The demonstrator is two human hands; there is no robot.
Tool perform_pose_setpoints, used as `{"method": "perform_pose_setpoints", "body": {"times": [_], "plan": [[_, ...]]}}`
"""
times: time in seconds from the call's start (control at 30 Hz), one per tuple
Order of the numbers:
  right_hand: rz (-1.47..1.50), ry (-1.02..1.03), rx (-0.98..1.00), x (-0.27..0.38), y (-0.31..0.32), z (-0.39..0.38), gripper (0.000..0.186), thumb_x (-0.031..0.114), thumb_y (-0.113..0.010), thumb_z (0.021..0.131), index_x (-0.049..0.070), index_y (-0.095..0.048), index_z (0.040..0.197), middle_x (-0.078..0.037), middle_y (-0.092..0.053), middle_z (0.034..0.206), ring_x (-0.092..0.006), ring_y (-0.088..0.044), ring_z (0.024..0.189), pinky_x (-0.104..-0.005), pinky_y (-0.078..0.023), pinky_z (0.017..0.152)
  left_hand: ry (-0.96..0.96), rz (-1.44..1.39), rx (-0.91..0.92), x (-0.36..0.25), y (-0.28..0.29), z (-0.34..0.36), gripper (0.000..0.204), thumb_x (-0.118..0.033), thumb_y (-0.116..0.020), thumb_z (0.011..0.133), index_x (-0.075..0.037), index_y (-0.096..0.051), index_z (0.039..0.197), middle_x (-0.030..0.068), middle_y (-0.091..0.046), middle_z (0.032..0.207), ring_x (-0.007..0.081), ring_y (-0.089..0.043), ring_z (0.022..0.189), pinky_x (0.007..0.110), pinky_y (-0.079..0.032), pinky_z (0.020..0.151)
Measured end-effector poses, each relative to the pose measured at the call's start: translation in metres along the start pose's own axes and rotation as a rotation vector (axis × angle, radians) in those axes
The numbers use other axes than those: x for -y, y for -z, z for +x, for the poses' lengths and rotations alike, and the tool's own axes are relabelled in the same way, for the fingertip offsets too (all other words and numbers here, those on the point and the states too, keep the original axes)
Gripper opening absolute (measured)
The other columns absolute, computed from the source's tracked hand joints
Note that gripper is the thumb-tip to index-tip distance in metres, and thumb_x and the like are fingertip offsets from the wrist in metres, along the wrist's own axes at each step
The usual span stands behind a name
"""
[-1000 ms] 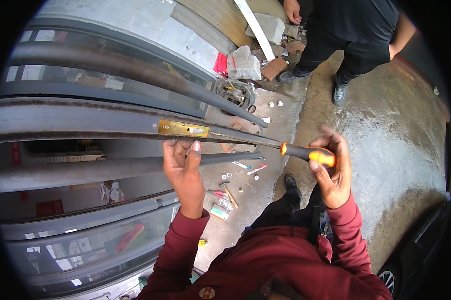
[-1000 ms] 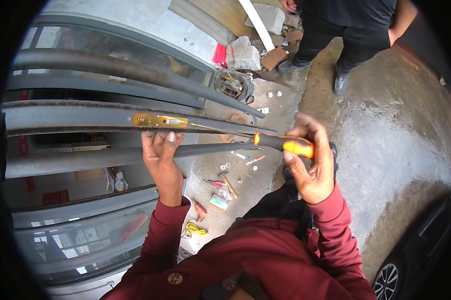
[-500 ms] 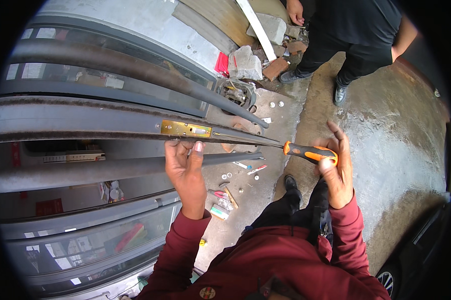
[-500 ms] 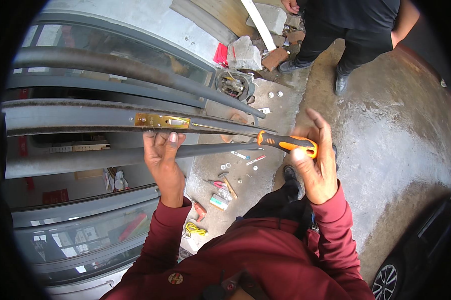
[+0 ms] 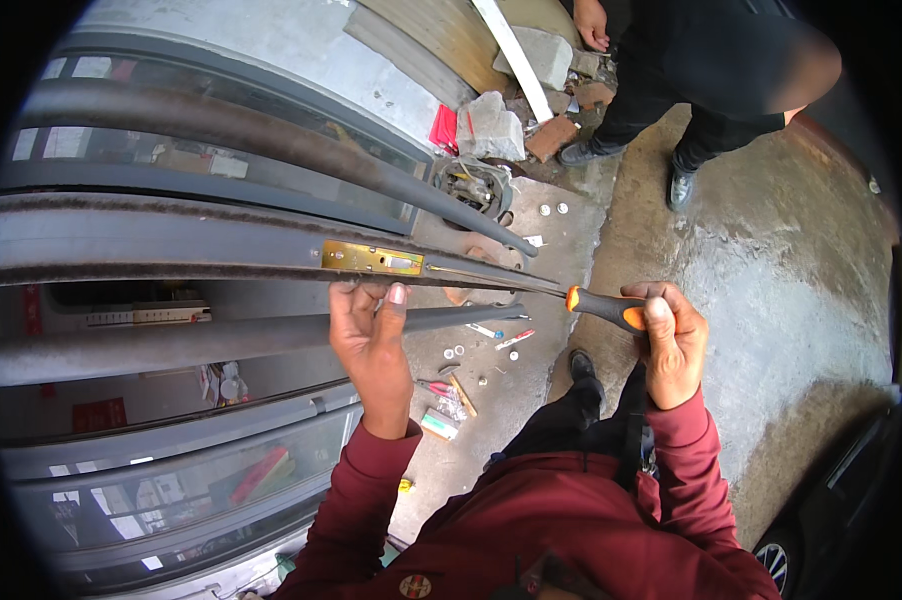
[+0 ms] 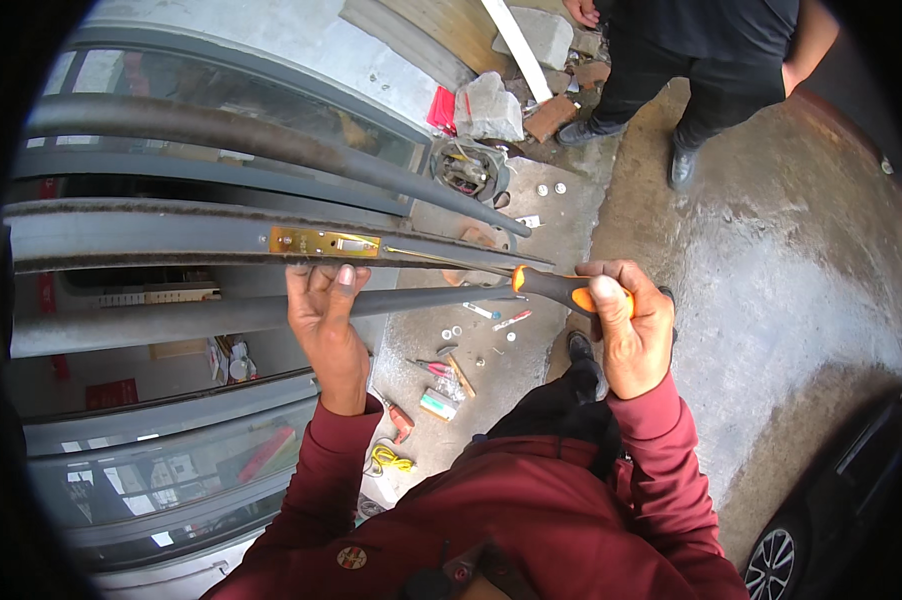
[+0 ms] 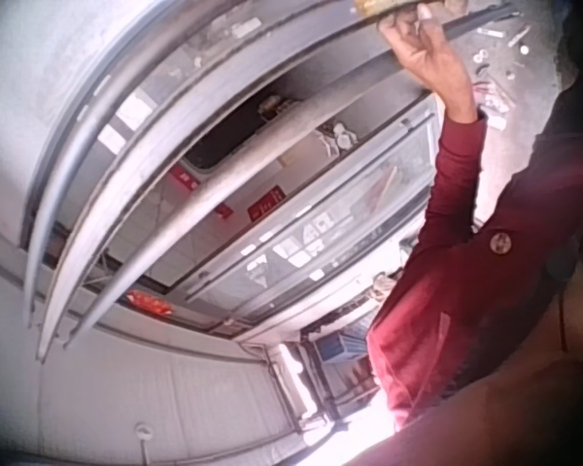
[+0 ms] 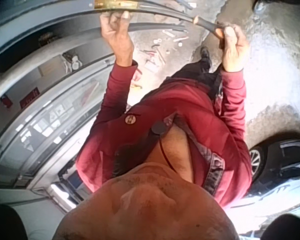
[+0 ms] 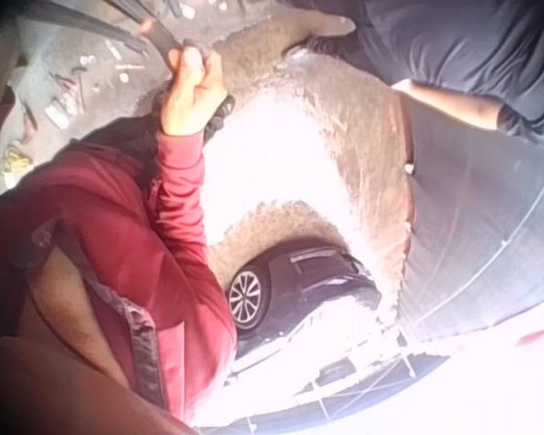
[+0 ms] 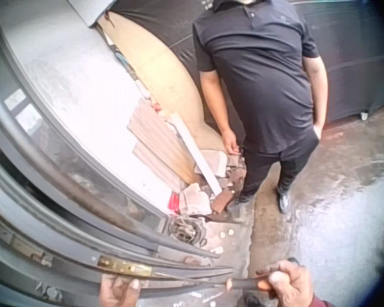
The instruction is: The person installs a door lock mechanism into a metal door frame using a screwdriver and other hand tools. They align the lock body, insert screws, and test the key cylinder while another person stands nearby.
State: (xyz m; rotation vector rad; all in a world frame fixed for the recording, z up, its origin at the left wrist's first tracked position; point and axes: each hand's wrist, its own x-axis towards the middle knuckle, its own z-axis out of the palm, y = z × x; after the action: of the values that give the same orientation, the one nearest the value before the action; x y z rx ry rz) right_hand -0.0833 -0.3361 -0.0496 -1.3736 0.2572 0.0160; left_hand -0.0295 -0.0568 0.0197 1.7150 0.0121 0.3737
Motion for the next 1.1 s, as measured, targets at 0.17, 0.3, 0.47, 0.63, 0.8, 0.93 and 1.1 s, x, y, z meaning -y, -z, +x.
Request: {"method": "perform_pose_setpoints", "body": {"times": [0.17,0.3,0.47,0.63,0.8,0.93,1.1], "plan": [[-0.058,0.130,0.003,-0.005,0.005,-0.002,0.041,0.025,-0.065,0.099,-0.004,-0.058,0.127,-0.004,-0.065,0.090,-0.0100,-0.059,0.079,-0.0241,-0.049,0.073,-0.003,0.001,0.011,0.001,0.000,0.001,0.029,-0.001,-0.065,0.097,-0.002,-0.053,0.123,0.0043,-0.065,0.101,0.0088,-0.058,0.093,0.024,-0.044,0.088],[-0.025,-0.002,0.010,-0.002,-0.001,0.000,0.039,0.024,-0.064,0.099,-0.004,-0.059,0.126,-0.002,-0.064,0.087,-0.0096,-0.058,0.078,-0.0233,-0.047,0.071,-0.006,-0.009,0.010,-0.001,0.000,0.000,0.028,-0.001,-0.065,0.097,-0.001,-0.053,0.122,0.0044,-0.065,0.101,0.0092,-0.058,0.094,0.025,-0.045,0.088],[-0.054,0.411,-0.072,0.001,-0.008,0.005,0.043,0.020,-0.065,0.098,-0.003,-0.055,0.132,-0.006,-0.063,0.090,-0.0118,-0.058,0.076,-0.0251,-0.048,0.074,-0.004,0.011,0.015,-0.003,-0.002,0.001,0.027,0.000,-0.064,0.097,-0.001,-0.053,0.121,0.0045,-0.065,0.101,0.0093,-0.058,0.095,0.024,-0.044,0.089],[0.008,-0.066,0.106,0.007,0.002,0.007,0.060,0.025,-0.069,0.096,-0.001,-0.044,0.144,-0.010,-0.062,0.109,-0.0148,-0.060,0.095,-0.0283,-0.050,0.083,-0.004,0.018,0.003,-0.002,-0.001,0.001,0.026,-0.001,-0.064,0.097,-0.002,-0.053,0.120,0.0042,-0.065,0.098,0.0086,-0.058,0.093,0.023,-0.043,0.088],[0.001,0.365,0.023,-0.003,-0.003,0.002,0.060,0.023,-0.074,0.094,-0.001,-0.045,0.140,-0.011,-0.065,0.107,-0.0150,-0.062,0.092,-0.0277,-0.050,0.081,-0.044,0.075,0.007,-0.009,-0.003,0.000,0.016,0.000,-0.063,0.097,-0.003,-0.053,0.110,0.0038,-0.065,0.095,0.0096,-0.059,0.090,0.024,-0.045,0.084],[-0.054,0.054,0.063,-0.004,0.001,0.004,0.047,0.021,-0.071,0.097,0.003,-0.050,0.135,-0.006,-0.068,0.091,-0.0134,-0.063,0.079,-0.0269,-0.051,0.076,-0.013,0.012,-0.041,-0.007,-0.010,0.000,0.019,0.000,-0.063,0.096,-0.001,-0.053,0.113,0.0041,-0.064,0.095,0.0106,-0.059,0.090,0.025,-0.046,0.085],[-0.044,0.305,-0.018,0.005,-0.003,-0.001,0.043,0.019,-0.069,0.097,-0.002,-0.055,0.132,-0.012,-0.066,0.108,-0.0166,-0.065,0.084,-0.0296,-0.054,0.082,-0.025,-0.007,0.012,-0.003,-0.001,-0.002,0.021,0.001,-0.063,0.097,-0.001,-0.053,0.116,0.0036,-0.064,0.096,0.0093,-0.058,0.091,0.025,-0.045,0.086]]}}
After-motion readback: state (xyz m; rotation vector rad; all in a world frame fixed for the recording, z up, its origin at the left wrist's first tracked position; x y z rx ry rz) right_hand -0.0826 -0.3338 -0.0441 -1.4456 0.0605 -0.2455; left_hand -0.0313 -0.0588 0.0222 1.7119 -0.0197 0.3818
